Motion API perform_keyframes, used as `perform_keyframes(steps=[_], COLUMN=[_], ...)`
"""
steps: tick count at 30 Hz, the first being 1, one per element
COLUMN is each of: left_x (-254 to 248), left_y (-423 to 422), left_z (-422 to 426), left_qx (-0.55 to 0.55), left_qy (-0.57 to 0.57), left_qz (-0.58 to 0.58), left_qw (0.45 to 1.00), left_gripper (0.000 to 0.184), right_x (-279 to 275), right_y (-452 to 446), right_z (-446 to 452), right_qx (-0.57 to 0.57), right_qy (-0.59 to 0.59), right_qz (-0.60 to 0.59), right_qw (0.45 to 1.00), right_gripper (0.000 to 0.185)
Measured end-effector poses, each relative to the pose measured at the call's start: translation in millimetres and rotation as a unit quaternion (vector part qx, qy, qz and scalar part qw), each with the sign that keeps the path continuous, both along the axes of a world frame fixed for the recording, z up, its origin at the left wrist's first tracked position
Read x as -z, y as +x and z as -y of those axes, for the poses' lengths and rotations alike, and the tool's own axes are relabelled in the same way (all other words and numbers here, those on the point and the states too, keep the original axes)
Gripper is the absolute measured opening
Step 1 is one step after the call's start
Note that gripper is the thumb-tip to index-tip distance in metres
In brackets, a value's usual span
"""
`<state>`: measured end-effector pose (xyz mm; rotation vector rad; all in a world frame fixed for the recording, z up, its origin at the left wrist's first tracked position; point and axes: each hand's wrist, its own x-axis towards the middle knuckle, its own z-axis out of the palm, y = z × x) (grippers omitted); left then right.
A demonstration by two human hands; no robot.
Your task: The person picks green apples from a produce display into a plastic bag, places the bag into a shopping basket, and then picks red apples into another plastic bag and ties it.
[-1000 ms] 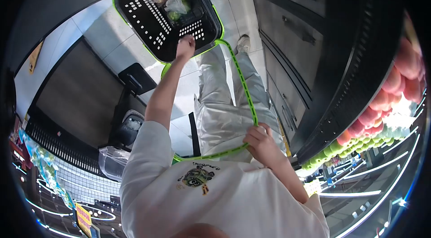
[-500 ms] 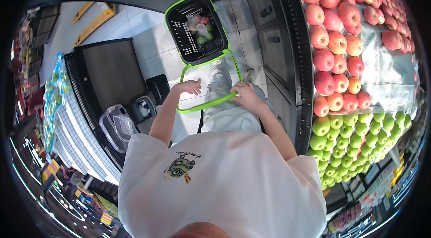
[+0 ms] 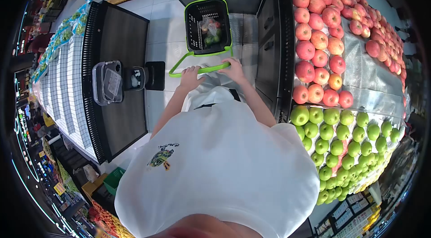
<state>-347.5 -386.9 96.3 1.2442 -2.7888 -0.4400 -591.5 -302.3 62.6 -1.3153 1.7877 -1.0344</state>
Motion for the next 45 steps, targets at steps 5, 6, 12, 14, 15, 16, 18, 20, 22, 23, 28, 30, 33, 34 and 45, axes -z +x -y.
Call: perform_keyframes(steps=[5,6,12,14,15,16,18,20,22,23,28,30,33,34,45], left_x=[-10.5,-13.1,-1.8,0.1,0.3,-0.5,-0.6,2.5,27.8,35.7,34.1,27.8,27.2,35.0,120.5], left_y=[-4.5,-3.7,31.3,49.6,61.3,73.5,100.8,132.6,166.4,178.4,187.1,185.3,201.6,206.3,274.0], left_z=[-0.3,-1.4,11.4,23.8,31.1,36.9,42.8,45.0,41.7,40.0,57.9,74.8,80.8,82.8,79.3], left_qx=[-0.021,-0.011,0.029,0.048,0.045,0.043,0.012,-0.015,0.017,0.007,0.051,0.1,0.036,-0.029,-0.577], left_qy=[0.149,0.178,0.205,0.202,0.197,0.193,0.231,0.268,0.305,0.353,0.171,0.121,0.068,-0.013,0.649], left_qz=[0.111,0.105,-0.007,-0.025,0.013,0.051,0.071,0.094,0.082,0.031,-0.198,-0.245,-0.27,-0.294,-0.346], left_qw=[0.982,0.978,0.978,0.978,0.979,0.979,0.97,0.959,0.949,0.935,0.964,0.957,0.96,0.955,0.355], left_gripper=[0.048,0.048,0.052,0.054,0.058,0.062,0.064,0.067,0.068,0.059,0.035,0.033,0.042,0.046,0.018], right_x=[-2.8,-3.3,35.1,25.9,38.5,41.8,46.9,50.7,72.0,76.1,13.7,1.4,-14.3,-9.9,33.9], right_y=[29.7,30.1,34.0,51.4,60.5,69.5,81.7,92.7,102.7,110.4,138.6,144.9,164.7,174.3,252.8], right_z=[-14.8,-13.9,12.0,13.8,12.9,11.5,1.4,-11.2,-29.7,-36.8,-30.4,-22.3,-8.4,-6.2,-63.2], right_qx=[0.145,0.145,0.451,0.457,0.473,0.488,0.487,0.488,0.472,0.481,0.469,0.482,0.517,0.521,0.535], right_qy=[0.066,0.094,0.136,0.127,0.091,0.055,0.037,0.017,0.015,0.009,-0.086,-0.112,-0.078,-0.098,-0.034], right_qz=[-0.015,0.049,0.715,0.729,0.717,0.703,0.698,0.695,0.729,0.727,0.764,0.755,0.771,0.769,0.713], right_qw=[0.987,0.984,0.517,0.493,0.505,0.515,0.523,0.528,0.495,0.49,0.435,0.431,0.363,0.357,0.452], right_gripper=[0.095,0.091,0.028,0.02,0.019,0.018,0.019,0.021,0.022,0.022,0.024,0.022,0.019,0.019,0.011])
